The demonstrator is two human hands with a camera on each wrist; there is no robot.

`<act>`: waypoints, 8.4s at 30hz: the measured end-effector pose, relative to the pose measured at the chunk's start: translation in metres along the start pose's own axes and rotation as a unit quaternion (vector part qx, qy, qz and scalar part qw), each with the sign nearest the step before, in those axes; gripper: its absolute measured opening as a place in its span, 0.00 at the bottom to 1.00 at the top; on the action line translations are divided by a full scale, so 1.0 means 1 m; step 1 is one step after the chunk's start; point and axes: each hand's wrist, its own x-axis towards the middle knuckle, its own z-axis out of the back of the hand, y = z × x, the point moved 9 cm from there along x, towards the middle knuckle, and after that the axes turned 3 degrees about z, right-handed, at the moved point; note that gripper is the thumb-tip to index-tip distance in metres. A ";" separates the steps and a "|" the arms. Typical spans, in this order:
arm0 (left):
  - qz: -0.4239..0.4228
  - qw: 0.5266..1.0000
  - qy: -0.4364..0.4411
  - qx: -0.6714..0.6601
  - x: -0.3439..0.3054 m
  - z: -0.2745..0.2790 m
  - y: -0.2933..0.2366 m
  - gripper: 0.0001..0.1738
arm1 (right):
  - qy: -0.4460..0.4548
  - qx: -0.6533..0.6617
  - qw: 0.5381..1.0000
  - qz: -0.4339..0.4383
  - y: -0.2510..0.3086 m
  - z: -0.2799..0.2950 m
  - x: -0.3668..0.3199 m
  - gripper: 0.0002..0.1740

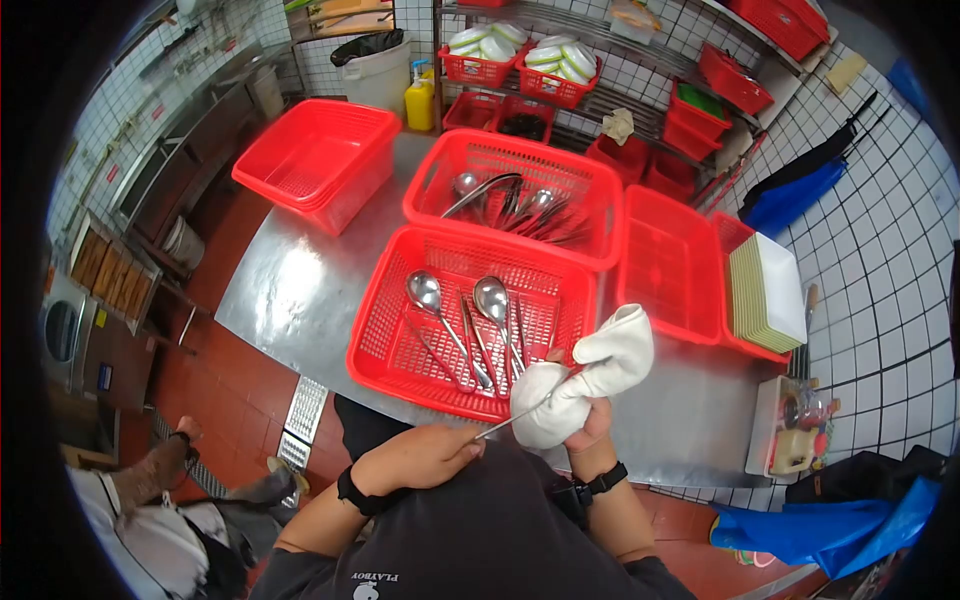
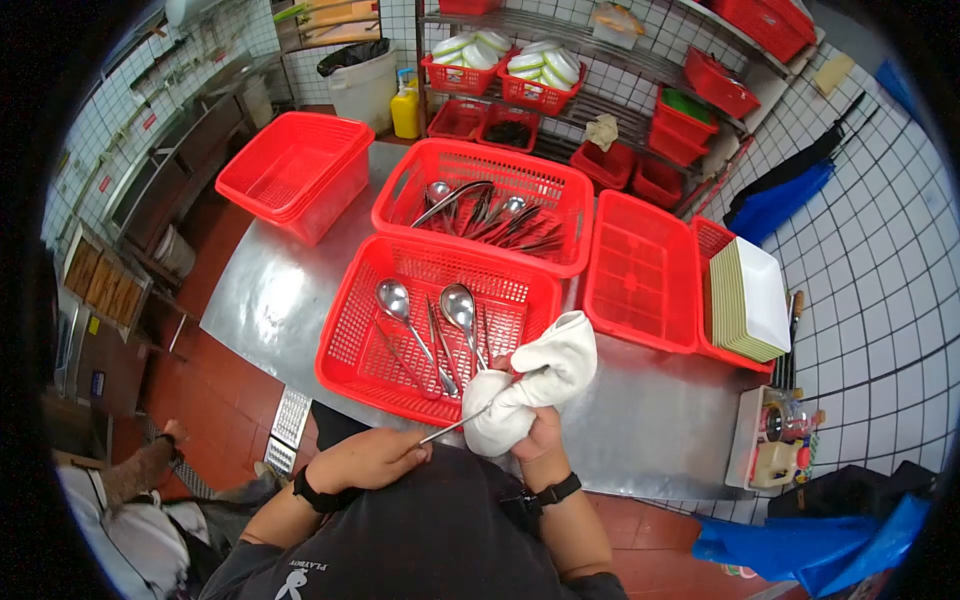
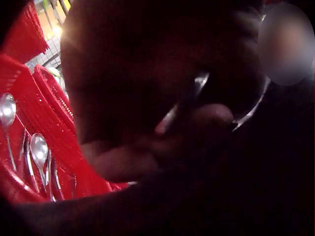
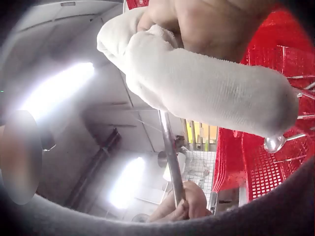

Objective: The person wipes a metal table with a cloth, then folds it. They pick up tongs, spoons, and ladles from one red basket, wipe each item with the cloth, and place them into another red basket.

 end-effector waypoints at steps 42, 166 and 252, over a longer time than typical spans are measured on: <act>-0.031 0.985 0.127 -0.117 0.054 -0.034 0.001 0.15 | -0.241 -0.340 0.852 0.317 0.148 0.021 -0.096 0.16; 0.327 0.869 -0.342 0.148 0.042 0.057 0.174 0.27 | -0.508 -0.801 0.317 0.016 0.116 0.195 -0.163 0.22; 0.233 0.902 -0.330 0.152 0.037 0.079 0.194 0.12 | -0.496 -0.818 0.288 0.049 0.112 0.184 -0.159 0.20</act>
